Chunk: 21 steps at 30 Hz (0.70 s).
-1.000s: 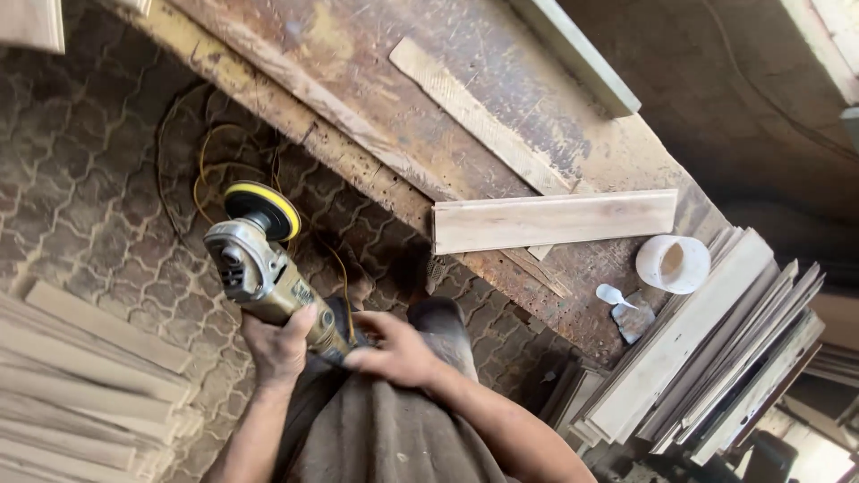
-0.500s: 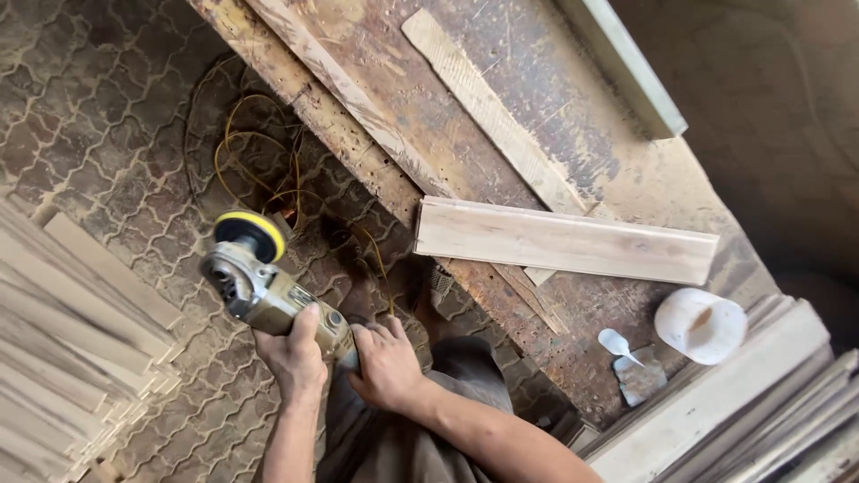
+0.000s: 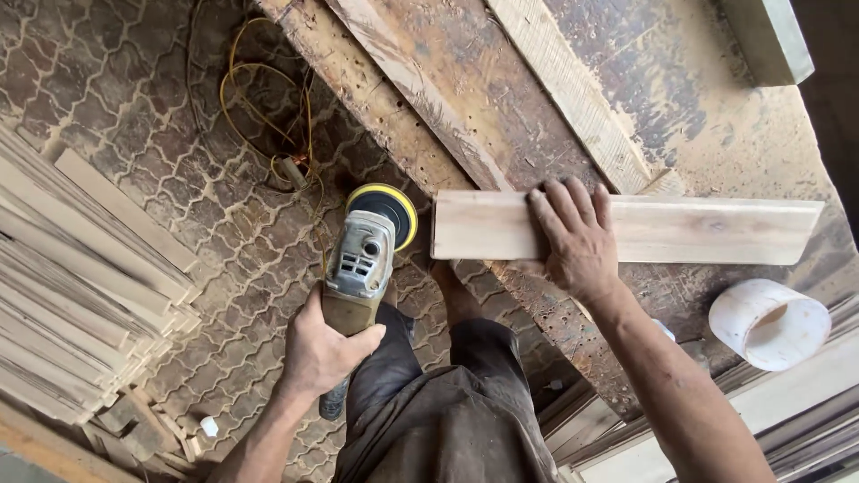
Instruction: Applying glue to wooden planks and sanding them with a power sander.
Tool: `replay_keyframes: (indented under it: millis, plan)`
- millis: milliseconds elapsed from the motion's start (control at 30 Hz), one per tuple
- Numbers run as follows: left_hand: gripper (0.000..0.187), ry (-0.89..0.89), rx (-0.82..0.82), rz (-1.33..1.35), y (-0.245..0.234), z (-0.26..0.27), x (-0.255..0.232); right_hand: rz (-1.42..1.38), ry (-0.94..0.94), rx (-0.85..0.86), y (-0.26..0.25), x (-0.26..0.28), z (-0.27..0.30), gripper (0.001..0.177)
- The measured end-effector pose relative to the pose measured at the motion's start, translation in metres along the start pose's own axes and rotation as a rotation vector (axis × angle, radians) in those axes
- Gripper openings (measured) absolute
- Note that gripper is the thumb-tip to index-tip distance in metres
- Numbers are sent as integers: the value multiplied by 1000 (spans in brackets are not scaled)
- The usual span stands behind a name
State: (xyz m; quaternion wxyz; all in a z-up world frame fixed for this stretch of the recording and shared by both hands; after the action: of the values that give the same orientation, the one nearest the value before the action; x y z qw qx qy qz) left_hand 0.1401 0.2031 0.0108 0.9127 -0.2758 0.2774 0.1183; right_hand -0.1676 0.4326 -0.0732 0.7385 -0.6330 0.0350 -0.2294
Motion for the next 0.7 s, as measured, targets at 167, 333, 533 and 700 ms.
replay_keyframes:
  millis: [167, 333, 533, 700]
  plan:
    - [60, -7, -8, -6, 6, 4, -2, 44, -49, 2, 7, 4, 6, 114]
    - [65, -62, 32, -29, 14, 7, -6, 39, -41, 32, 7, 2, 7, 115]
    - [63, -78, 53, -63, 19, 7, -9, 26, -47, 13, 8, 0, 7, 114]
    - [63, -75, 33, -106, 20, 9, -10, 14, -52, 2, 7, 2, 6, 114]
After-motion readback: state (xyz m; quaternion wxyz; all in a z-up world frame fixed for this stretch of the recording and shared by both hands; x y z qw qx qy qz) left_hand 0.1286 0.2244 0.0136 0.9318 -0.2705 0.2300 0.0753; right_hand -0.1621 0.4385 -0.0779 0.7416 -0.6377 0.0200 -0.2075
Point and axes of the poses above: each hand's wrist, its own z-axis away from the middle knuckle, its own y-axis out of the palm, x = y × z, the point moved 1 cm from there along -z, towards the middle knuckle, and after that the axes turned 4 degrees about -y, right-handed, at the moved point
